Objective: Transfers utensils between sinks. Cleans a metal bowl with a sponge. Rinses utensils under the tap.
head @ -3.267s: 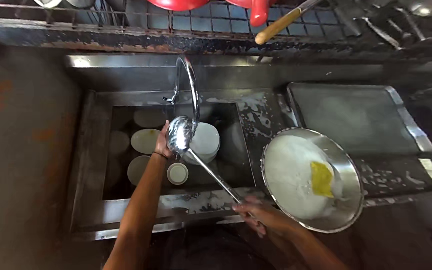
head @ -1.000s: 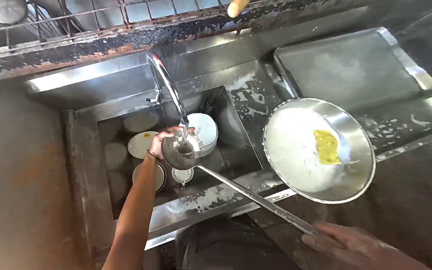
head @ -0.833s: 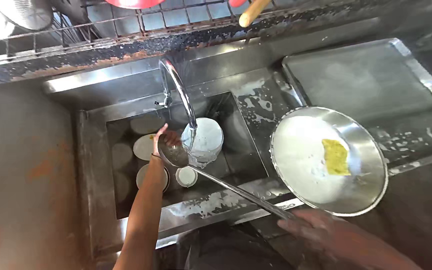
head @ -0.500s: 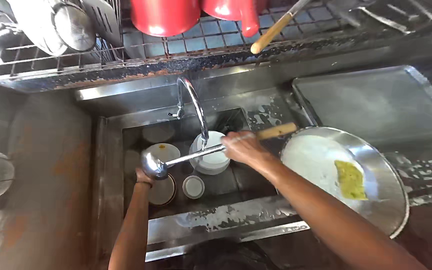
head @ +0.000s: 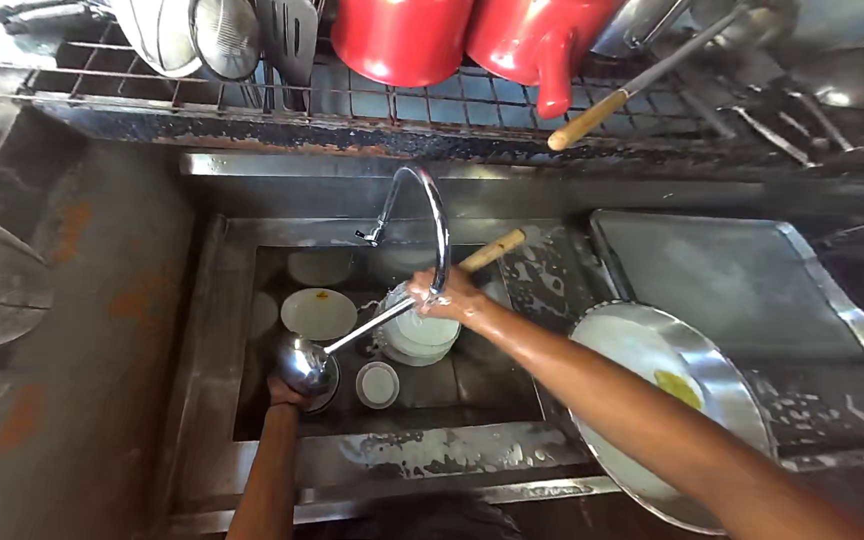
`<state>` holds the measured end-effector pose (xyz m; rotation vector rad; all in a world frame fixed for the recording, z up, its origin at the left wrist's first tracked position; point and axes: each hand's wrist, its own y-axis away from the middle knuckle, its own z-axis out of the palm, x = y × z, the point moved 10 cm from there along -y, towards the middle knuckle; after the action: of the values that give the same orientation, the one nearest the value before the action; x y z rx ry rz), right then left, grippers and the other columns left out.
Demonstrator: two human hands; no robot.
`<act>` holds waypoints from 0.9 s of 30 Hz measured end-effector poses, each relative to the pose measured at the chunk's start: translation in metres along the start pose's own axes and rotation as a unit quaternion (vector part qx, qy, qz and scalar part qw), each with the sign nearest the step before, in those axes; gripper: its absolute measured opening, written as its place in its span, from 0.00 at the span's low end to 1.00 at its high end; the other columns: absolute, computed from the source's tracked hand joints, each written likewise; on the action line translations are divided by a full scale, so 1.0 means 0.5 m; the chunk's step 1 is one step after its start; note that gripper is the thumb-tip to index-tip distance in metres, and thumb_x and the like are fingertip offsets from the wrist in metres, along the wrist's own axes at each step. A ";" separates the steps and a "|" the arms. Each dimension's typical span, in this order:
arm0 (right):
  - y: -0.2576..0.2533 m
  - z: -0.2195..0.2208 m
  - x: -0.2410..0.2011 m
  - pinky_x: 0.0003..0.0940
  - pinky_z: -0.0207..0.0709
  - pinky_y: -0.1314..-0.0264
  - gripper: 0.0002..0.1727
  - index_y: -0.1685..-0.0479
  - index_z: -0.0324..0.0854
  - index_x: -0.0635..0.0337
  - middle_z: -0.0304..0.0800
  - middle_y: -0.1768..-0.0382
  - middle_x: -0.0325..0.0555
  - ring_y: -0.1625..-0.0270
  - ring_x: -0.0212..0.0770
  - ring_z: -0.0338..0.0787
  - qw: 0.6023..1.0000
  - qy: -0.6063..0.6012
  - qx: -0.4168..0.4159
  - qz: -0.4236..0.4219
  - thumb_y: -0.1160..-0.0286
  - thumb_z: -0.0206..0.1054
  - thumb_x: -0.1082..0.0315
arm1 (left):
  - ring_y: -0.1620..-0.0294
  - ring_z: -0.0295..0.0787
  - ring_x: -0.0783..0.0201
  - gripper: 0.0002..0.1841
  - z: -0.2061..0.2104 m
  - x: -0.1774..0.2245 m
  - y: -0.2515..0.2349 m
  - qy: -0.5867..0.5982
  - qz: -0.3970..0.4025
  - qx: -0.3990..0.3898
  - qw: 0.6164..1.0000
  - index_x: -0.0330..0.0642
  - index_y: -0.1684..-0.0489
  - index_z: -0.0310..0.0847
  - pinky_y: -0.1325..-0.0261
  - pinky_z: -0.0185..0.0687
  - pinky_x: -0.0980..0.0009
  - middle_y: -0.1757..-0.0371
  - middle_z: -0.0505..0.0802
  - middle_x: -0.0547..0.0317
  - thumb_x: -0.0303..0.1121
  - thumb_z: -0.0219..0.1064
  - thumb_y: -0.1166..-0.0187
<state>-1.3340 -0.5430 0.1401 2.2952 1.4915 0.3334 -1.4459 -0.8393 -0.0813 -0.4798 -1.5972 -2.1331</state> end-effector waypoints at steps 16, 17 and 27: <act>0.618 -0.028 0.186 0.57 0.82 0.64 0.20 0.62 0.85 0.51 0.89 0.71 0.51 0.62 0.58 0.93 0.933 0.022 -0.046 0.356 0.25 0.72 0.43 | 0.25 0.81 0.56 0.31 0.511 -0.015 0.146 -0.367 0.263 -0.367 0.813 0.45 0.17 0.71 0.21 0.76 0.50 0.24 0.84 0.47 0.54 0.53 0.11; 0.643 -0.021 0.181 0.58 0.82 0.65 0.22 0.62 0.85 0.52 0.89 0.71 0.53 0.62 0.59 0.93 0.925 0.010 -0.036 0.377 0.25 0.72 0.42 | 0.21 0.77 0.55 0.33 0.545 -0.020 0.186 -0.407 0.310 -0.379 0.771 0.48 0.13 0.67 0.19 0.73 0.49 0.20 0.80 0.48 0.54 0.58 0.15; 0.720 0.029 0.148 0.63 0.81 0.64 0.24 0.60 0.84 0.58 0.89 0.71 0.60 0.61 0.65 0.93 0.900 -0.034 0.009 0.435 0.24 0.72 0.42 | 0.19 0.75 0.64 0.28 0.629 -0.057 0.256 -0.466 0.374 -0.453 0.661 0.53 0.16 0.74 0.17 0.73 0.55 0.19 0.80 0.59 0.51 0.62 0.14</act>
<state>-1.0024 -0.6089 0.2843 2.8217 0.3393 0.4574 -1.3483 -0.5646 0.0947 -2.3475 -0.2034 -1.8170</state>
